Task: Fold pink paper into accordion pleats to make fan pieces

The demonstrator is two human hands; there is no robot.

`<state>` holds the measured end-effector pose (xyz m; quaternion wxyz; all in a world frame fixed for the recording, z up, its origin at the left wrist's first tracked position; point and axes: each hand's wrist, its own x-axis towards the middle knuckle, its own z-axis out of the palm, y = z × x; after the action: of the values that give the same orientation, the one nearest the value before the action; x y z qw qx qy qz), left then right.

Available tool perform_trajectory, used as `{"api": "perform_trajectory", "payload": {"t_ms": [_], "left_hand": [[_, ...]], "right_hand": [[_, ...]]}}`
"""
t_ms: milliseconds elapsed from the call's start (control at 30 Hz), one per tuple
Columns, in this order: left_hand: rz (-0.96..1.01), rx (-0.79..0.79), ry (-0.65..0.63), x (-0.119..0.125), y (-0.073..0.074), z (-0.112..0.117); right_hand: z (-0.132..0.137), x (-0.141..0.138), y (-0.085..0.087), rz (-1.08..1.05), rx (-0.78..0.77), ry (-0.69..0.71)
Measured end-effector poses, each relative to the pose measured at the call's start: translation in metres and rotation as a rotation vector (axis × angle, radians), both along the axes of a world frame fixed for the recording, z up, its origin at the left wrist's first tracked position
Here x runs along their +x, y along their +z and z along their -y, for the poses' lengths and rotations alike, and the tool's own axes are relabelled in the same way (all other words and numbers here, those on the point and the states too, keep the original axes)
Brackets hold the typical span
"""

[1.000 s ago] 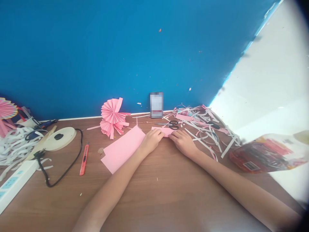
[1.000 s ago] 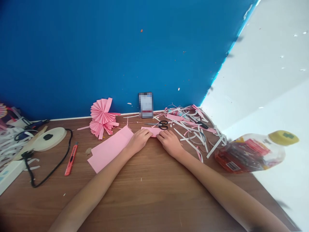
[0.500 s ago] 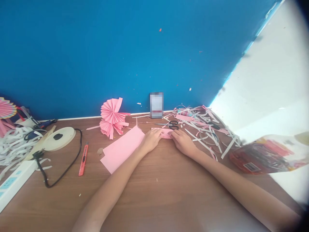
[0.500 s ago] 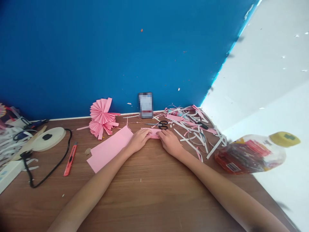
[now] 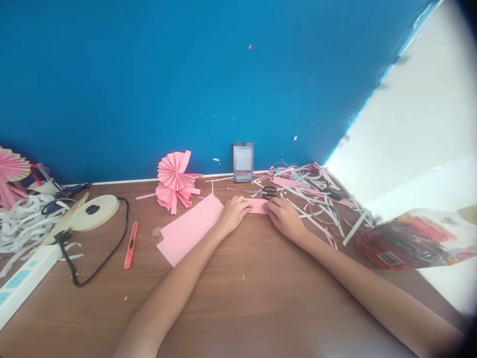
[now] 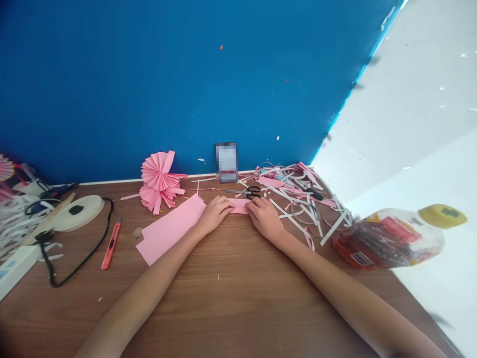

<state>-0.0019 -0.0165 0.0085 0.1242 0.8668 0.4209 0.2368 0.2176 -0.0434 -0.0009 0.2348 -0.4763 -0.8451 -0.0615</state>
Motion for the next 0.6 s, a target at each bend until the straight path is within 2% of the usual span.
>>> {"api": "perform_trajectory", "payload": {"t_ms": [267,500,600], "left_hand": [[-0.110,0.075,0.004,0.000,0.003,0.001],[-0.067,0.055,-0.133,-0.009,0.003,-0.006],[-0.072,0.039,-0.152,-0.012,0.003,-0.010]], "right_hand": [[0.001,-0.001,-0.001,0.063,0.022,0.122],[0.000,-0.001,-0.001,0.065,0.014,0.122],[0.001,-0.001,0.000,0.079,0.009,0.110]]}}
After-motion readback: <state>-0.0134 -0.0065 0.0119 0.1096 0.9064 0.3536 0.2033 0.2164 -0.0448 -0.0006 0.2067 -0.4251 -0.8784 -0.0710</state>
